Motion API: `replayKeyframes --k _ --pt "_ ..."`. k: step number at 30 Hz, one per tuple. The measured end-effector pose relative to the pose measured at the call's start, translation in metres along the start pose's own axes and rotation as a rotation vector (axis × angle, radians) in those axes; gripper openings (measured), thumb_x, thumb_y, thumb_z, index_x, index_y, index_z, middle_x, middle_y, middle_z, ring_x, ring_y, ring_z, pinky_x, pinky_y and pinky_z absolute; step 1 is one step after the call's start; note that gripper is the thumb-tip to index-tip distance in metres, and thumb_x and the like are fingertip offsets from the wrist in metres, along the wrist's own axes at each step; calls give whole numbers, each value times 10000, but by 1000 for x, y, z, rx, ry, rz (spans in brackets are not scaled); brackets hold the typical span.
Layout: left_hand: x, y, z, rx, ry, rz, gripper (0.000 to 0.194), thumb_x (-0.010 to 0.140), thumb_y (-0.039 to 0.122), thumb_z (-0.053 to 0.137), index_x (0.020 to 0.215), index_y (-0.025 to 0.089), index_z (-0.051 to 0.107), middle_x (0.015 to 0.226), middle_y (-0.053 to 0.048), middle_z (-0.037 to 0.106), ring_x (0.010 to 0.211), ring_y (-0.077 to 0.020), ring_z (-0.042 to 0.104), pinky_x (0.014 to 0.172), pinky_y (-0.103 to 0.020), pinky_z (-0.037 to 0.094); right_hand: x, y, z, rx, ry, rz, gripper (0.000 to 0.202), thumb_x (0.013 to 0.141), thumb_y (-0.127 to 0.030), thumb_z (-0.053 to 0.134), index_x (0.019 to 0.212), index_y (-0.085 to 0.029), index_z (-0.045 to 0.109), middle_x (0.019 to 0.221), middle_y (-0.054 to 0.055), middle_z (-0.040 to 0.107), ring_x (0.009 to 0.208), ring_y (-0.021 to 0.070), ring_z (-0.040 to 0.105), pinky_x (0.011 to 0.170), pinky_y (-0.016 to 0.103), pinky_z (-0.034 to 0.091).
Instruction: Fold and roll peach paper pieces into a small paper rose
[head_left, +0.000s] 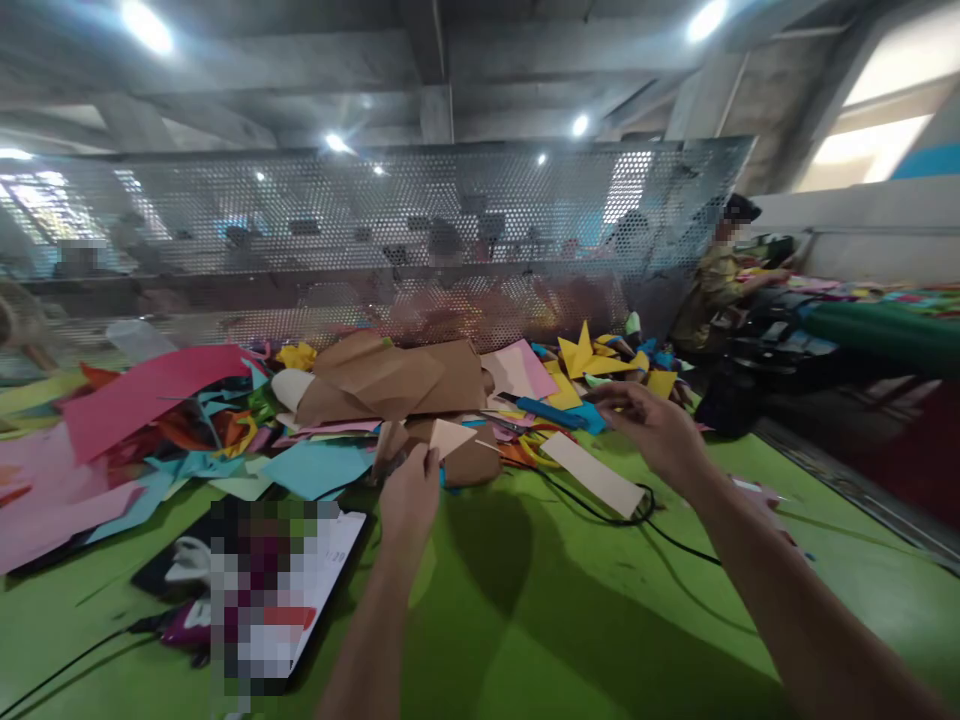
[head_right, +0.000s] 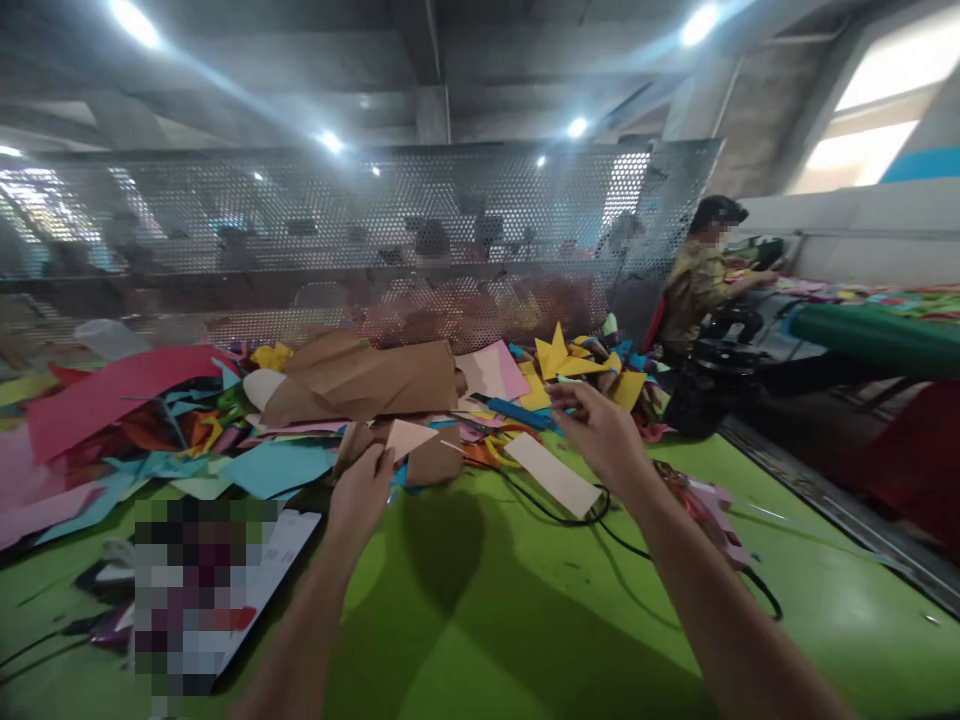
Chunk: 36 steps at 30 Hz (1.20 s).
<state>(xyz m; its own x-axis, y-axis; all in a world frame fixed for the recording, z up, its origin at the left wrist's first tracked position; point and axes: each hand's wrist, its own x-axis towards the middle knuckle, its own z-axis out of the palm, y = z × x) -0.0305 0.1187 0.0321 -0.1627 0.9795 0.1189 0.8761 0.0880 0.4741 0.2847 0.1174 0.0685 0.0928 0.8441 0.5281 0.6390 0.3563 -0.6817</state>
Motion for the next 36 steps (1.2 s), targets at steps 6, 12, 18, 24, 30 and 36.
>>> replayKeyframes --k 6,12,18,24,30,36 --pt "2 -3 1 -81 65 0 295 982 370 364 801 238 556 820 -71 700 744 -244 644 569 -267 308 29 14 -27 -285 -85 -1 260 840 -295 567 1045 -211 703 948 70 750 849 241 684 774 372 526" --pt "2 -8 1 -187 217 52 317 979 360 364 725 231 505 738 -59 638 724 -230 604 583 -272 332 27 2 27 -422 -409 -101 203 801 -180 590 900 -217 763 908 48 773 814 227 697 739 314 500" --pt "2 -9 1 -305 312 53 281 976 338 363 813 225 562 821 -60 661 829 -225 609 672 -279 393 4 -26 103 -436 -641 -358 468 714 -161 681 1175 -242 695 1162 73 709 1016 250 644 825 315 473" --pt "0 -8 -1 -397 363 74 283 975 337 374 878 215 610 849 -57 667 830 -206 600 719 -276 418 8 -43 139 -449 -581 -444 107 817 -173 640 827 -200 743 951 89 729 986 242 635 899 360 436" --pt "0 -9 -2 -512 403 88 309 983 362 369 799 207 563 811 -46 650 753 -179 588 649 -256 407 49 -42 123 -433 -251 -288 238 952 -332 577 1118 -172 637 1137 71 658 1000 209 636 874 422 523" --pt "-2 -7 -4 -581 400 56 285 977 364 387 802 213 554 828 -37 666 767 -173 604 656 -249 423 60 -41 122 -365 -192 -219 256 957 -325 571 1157 -175 628 1175 80 650 1022 217 637 890 436 527"
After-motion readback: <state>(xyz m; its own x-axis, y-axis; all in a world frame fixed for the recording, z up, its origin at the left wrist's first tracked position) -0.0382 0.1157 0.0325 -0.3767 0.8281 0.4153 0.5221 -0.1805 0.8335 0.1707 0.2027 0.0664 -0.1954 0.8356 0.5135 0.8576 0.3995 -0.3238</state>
